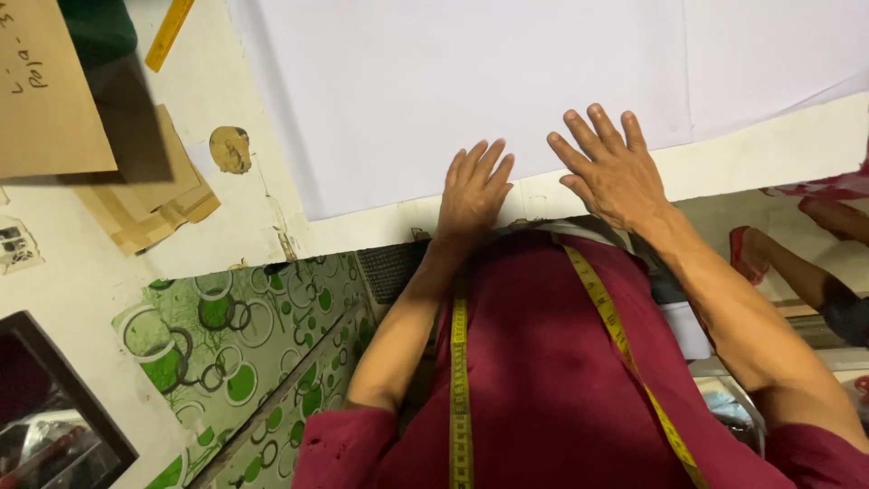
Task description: Cutting fabric and aligning a paper pattern on white cloth to prepare for garment assembly.
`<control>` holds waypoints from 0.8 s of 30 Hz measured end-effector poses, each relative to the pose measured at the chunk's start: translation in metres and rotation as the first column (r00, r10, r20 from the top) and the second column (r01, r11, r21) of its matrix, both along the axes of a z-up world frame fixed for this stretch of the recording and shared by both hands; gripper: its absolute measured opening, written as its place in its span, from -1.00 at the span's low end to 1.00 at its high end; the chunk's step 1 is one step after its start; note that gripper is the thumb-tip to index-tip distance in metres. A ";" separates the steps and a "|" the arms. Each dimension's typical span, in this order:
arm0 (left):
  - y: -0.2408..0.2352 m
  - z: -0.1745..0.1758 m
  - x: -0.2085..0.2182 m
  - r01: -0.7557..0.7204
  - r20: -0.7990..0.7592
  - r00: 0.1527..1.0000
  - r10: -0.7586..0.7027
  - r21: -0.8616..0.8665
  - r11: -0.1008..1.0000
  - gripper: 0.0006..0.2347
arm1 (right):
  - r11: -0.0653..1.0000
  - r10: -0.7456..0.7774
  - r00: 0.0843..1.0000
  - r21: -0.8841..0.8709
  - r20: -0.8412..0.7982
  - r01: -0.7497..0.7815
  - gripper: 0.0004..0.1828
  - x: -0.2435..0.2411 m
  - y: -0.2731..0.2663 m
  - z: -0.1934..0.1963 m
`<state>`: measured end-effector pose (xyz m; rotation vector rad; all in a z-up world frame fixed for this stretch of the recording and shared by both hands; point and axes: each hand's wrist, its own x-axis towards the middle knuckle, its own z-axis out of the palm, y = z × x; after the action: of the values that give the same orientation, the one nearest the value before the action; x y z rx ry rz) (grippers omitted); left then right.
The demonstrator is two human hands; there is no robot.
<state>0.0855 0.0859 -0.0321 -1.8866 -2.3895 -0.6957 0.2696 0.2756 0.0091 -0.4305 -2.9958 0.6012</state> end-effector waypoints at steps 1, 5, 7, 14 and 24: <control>0.001 -0.005 -0.006 -0.004 0.001 1.000 0.004 -0.002 1.000 -0.62 | 1.000 0.004 1.000 -0.002 0.001 -0.004 -0.40 -0.001 0.002 -0.006; -0.005 -0.016 -0.016 0.031 -0.036 0.999 -0.027 0.125 0.992 -0.85 | 1.000 -0.012 0.997 -0.019 -0.079 0.010 -0.45 0.001 0.002 -0.021; -0.003 -0.006 -0.020 0.047 -0.035 0.998 -0.043 0.119 0.992 -0.87 | 1.000 -0.016 0.995 -0.020 -0.102 0.014 -0.46 0.001 0.002 -0.024; 0.001 0.005 -0.027 0.109 -0.102 0.990 -0.096 0.132 0.985 -0.96 | 0.996 -0.089 0.978 -0.038 -0.187 0.083 -0.54 0.000 0.004 -0.039; 0.003 0.012 -0.031 0.234 -0.291 0.938 -0.189 0.127 0.964 -0.87 | 0.998 -0.069 0.976 -0.005 -0.205 0.069 -0.61 -0.004 0.004 -0.026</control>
<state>0.0548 0.0888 -0.0204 -2.0381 -1.9246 -0.5675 0.2660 0.2797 -0.0171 -0.4409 -2.7734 0.5966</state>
